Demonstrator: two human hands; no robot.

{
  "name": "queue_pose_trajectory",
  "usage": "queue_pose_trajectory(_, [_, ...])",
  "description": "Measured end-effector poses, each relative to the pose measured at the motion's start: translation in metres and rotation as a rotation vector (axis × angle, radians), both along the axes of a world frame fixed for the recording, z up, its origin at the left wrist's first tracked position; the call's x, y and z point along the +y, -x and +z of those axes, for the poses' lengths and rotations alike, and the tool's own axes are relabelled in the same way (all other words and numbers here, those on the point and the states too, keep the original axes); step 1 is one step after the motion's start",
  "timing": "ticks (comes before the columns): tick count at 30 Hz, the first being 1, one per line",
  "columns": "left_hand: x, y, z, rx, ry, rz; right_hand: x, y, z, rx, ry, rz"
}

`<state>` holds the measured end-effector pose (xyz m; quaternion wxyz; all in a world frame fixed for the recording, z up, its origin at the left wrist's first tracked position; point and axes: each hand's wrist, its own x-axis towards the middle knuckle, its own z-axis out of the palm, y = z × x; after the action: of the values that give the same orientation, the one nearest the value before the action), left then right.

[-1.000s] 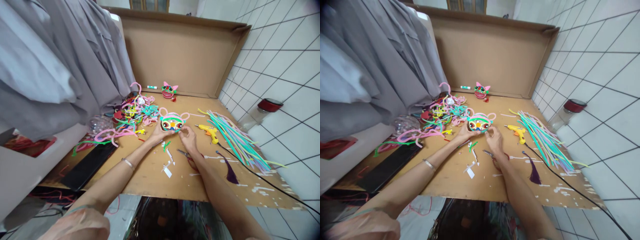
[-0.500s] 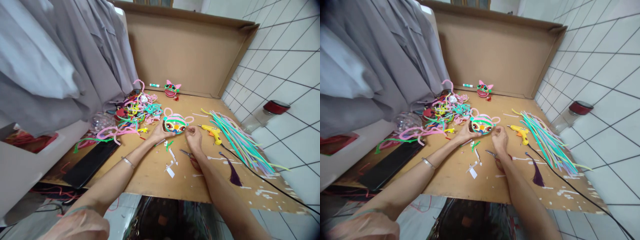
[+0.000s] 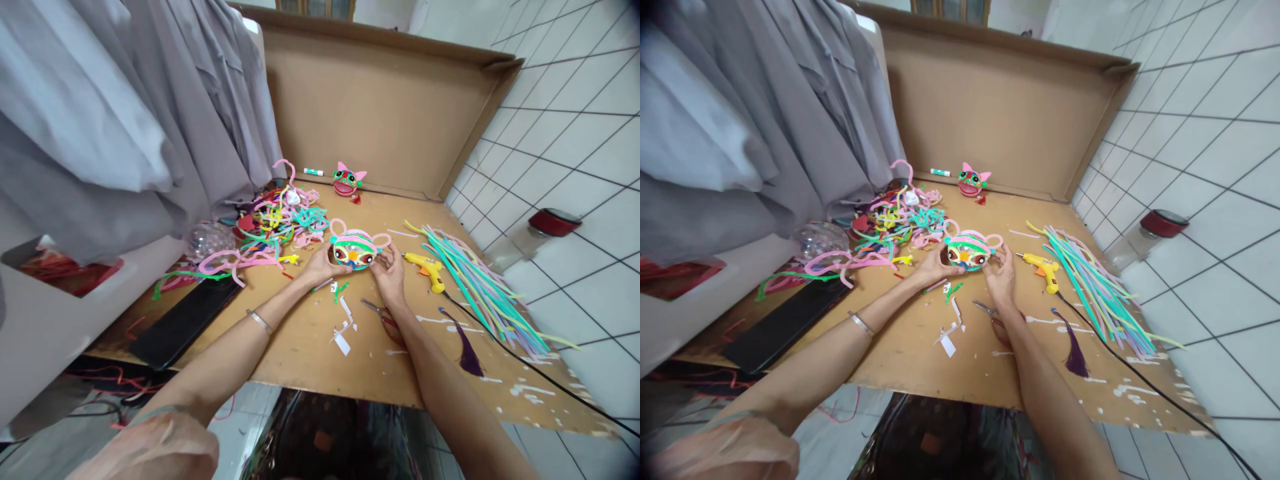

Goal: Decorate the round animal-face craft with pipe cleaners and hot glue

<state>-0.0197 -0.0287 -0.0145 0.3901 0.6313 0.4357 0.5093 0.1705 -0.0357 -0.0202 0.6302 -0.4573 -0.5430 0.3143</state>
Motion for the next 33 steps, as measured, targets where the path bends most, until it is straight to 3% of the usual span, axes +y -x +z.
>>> queue_pose_trajectory(5, [0.002,-0.003,-0.006,-0.129,0.005,-0.033,0.005,-0.003,-0.005,-0.004,-0.006,-0.007])
queue_pose_trajectory(11, [0.002,-0.001,-0.007,-0.140,-0.022,-0.046,0.007,-0.004,-0.006,0.000,-0.016,0.003])
queue_pose_trajectory(21, [-0.003,-0.003,0.005,-0.195,0.048,-0.063,0.005,-0.002,0.000,0.035,0.020,0.004])
queue_pose_trajectory(25, [-0.002,-0.001,0.004,-0.270,0.034,-0.069,0.003,-0.003,0.002,0.024,-0.009,-0.087])
queue_pose_trajectory(29, [-0.001,0.010,0.002,-0.353,-0.016,0.063,-0.002,-0.006,0.010,0.036,-0.011,-0.263])
queue_pose_trajectory(33, [-0.004,0.019,0.005,-0.299,-0.092,0.260,-0.008,-0.008,0.017,0.007,0.032,-0.336])
